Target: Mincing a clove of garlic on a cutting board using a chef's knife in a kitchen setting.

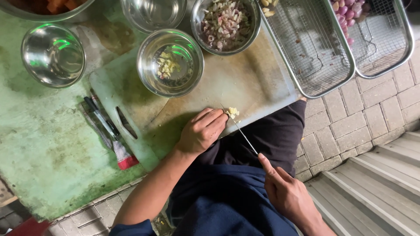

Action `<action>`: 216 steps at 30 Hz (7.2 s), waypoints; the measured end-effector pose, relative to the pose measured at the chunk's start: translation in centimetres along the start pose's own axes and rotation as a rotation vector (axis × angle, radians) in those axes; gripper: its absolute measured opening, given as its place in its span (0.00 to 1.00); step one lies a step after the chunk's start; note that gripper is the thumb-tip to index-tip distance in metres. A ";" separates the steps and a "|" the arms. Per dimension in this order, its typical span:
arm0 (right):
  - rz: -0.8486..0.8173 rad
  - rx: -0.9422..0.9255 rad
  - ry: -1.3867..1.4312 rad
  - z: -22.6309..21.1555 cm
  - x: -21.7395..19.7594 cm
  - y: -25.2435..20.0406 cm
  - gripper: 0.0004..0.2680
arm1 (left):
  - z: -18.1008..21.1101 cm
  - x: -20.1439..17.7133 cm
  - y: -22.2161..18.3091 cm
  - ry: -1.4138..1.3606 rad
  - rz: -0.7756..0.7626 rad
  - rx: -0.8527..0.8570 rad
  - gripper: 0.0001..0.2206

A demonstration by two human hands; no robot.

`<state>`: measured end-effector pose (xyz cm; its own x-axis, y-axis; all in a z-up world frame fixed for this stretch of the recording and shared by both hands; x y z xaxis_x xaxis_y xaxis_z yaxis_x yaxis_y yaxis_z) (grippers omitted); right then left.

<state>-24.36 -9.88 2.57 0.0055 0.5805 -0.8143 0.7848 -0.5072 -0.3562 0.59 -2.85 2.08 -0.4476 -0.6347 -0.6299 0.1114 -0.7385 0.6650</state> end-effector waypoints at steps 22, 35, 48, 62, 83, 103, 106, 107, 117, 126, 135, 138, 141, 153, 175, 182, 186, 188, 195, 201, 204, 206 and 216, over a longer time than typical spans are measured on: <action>0.025 -0.023 0.031 -0.8 -0.6 0.1 0.22 | -0.1 0.2 -0.2 -0.013 0.006 -0.015 0.04; 0.031 -0.037 -0.055 -0.7 0.3 1.1 0.23 | 0.0 0.2 -0.2 0.000 0.008 0.005 0.04; 0.026 -0.033 0.026 -0.5 -0.4 0.4 0.23 | -0.2 0.4 -0.7 -0.005 0.030 -0.002 0.03; 0.008 -0.025 -0.026 -0.3 0.1 0.7 0.23 | -0.2 0.3 -0.4 -0.008 0.005 -0.020 0.03; -0.016 -0.044 0.127 -0.3 -0.9 0.6 0.22 | 0.1 -0.2 -0.3 -0.013 0.044 -0.015 0.01; -0.037 -0.049 0.191 0.1 0.0 1.0 0.23 | -0.3 0.5 -0.9 0.010 0.056 -0.026 0.04; -0.041 -0.010 0.192 0.0 -0.5 0.7 0.22 | -0.3 0.6 -1.0 0.031 0.052 0.000 0.04; -0.045 -0.019 0.199 0.0 -0.5 0.8 0.22 | -0.3 0.6 -1.0 0.020 0.052 -0.008 0.04; -0.078 -0.005 0.173 0.1 -0.5 0.8 0.23 | -0.2 0.7 -1.0 0.021 0.015 -0.011 0.05; -0.097 -0.013 0.188 -0.2 -0.1 1.5 0.24 | -0.2 0.9 -1.1 0.059 0.007 0.008 0.05; -0.097 0.066 0.254 0.9 -0.8 1.1 0.24 | -0.2 0.0 -0.5 -0.012 0.061 -0.061 0.03; -0.121 0.122 0.204 1.1 -0.6 0.9 0.25 | -0.4 0.2 -0.9 -0.038 0.086 -0.072 0.05; -0.137 0.084 0.193 0.8 -0.6 0.9 0.25 | -0.5 0.3 -1.0 -0.029 0.068 -0.078 0.05; -0.182 0.081 0.161 0.7 -0.4 1.1 0.25 | -0.5 0.5 -1.2 -0.015 0.065 -0.083 0.05; -0.115 0.031 0.063 0.2 -0.1 1.1 0.25 | -0.6 0.7 -1.3 0.019 0.065 -0.085 0.06; -0.149 0.047 0.146 0.0 -0.6 1.6 0.24 | -0.4 0.6 -1.0 0.065 0.070 -0.086 0.07; -0.130 0.074 0.170 1.3 -0.5 1.2 0.24 | -0.2 0.5 -1.0 0.022 0.054 -0.079 0.05; -0.089 0.064 0.168 1.5 -1.2 0.9 0.23 | -0.1 0.1 -0.5 0.014 0.068 -0.089 0.06; 0.183 -0.098 -0.051 2.5 -2.0 0.3 0.21 | -0.4 0.3 -0.5 -0.008 0.025 -0.085 0.04; 0.219 -0.134 -0.136 2.1 -2.1 0.0 0.20 | -1.2 0.9 -1.8 -0.220 0.084 -0.179 0.06; 0.225 -0.137 -0.192 2.5 -1.8 -0.1 0.21 | -0.2 -0.7 -0.4 -0.089 0.096 -0.049 0.04; 0.240 -0.125 -0.208 2.7 -1.6 -0.1 0.20 | 0.2 -1.1 0.3 -0.030 0.054 0.000 0.06; 0.384 -0.196 -0.303 2.9 -1.5 0.0 0.20 | 0.0 1.5 0.1 0.088 -0.145 0.083 0.06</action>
<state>-26.19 -12.55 2.45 0.1586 0.1515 -0.9756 0.8628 -0.5016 0.0624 -0.04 -3.93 1.21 -0.3742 -0.5427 -0.7520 -0.0240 -0.8050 0.5928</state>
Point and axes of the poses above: each hand's wrist, its own y-axis towards the middle knuckle, its own x-axis out of the palm, z = x × y, the point moved 4 cm from there along y, towards the middle knuckle, and after that the axes turned 6 degrees about x, right-handed, at the moved point
